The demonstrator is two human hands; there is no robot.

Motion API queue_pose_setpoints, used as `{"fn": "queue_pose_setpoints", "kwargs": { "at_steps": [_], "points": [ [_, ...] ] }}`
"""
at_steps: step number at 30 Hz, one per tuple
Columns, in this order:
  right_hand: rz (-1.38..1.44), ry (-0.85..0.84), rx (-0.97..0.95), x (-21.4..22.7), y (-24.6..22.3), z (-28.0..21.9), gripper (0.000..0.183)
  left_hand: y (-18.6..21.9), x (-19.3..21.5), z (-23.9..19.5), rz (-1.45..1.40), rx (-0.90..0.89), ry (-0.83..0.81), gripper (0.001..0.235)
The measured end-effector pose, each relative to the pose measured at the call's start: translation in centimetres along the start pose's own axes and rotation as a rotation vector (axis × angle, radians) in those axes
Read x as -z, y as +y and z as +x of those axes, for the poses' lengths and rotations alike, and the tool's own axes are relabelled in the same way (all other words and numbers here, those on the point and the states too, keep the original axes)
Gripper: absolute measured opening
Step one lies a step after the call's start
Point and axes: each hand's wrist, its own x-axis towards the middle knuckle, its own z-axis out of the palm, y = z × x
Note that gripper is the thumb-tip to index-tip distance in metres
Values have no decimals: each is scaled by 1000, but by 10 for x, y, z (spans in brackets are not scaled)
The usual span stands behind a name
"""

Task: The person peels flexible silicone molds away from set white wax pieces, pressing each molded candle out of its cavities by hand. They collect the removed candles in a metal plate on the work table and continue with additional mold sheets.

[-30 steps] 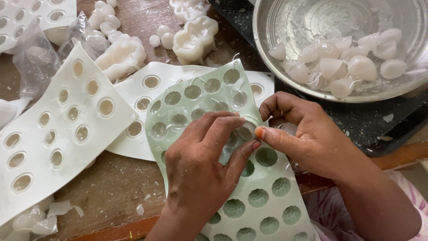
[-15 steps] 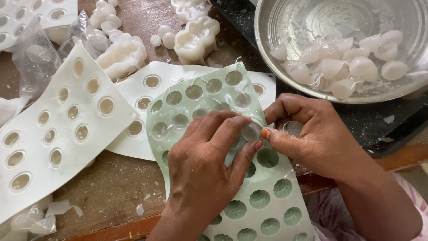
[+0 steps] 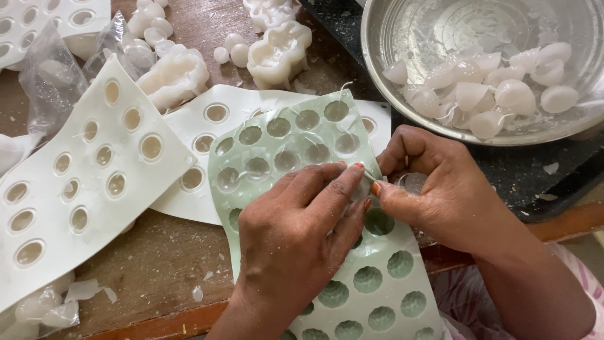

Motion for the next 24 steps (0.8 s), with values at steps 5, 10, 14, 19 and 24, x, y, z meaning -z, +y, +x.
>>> {"fn": "queue_pose_setpoints", "kwargs": {
  "at_steps": [5,10,14,19,24],
  "points": [
    [2,12,-2,-1,-2,0,14,0,1,0,8,-15,-12,33],
    [-48,37,-17,-1,1,1,13,-1,1,1,4,-9,-23,33],
    [19,26,2,-1,3,1,13,-2,0,1,15,-18,-19,35],
    [-35,47,-21,-1,1,1,12,-3,-2,0,33,-23,2,35],
    [-2,40,1,-2,3,1,12,-3,-2,0,46,-23,-6,35]
  ]
}}
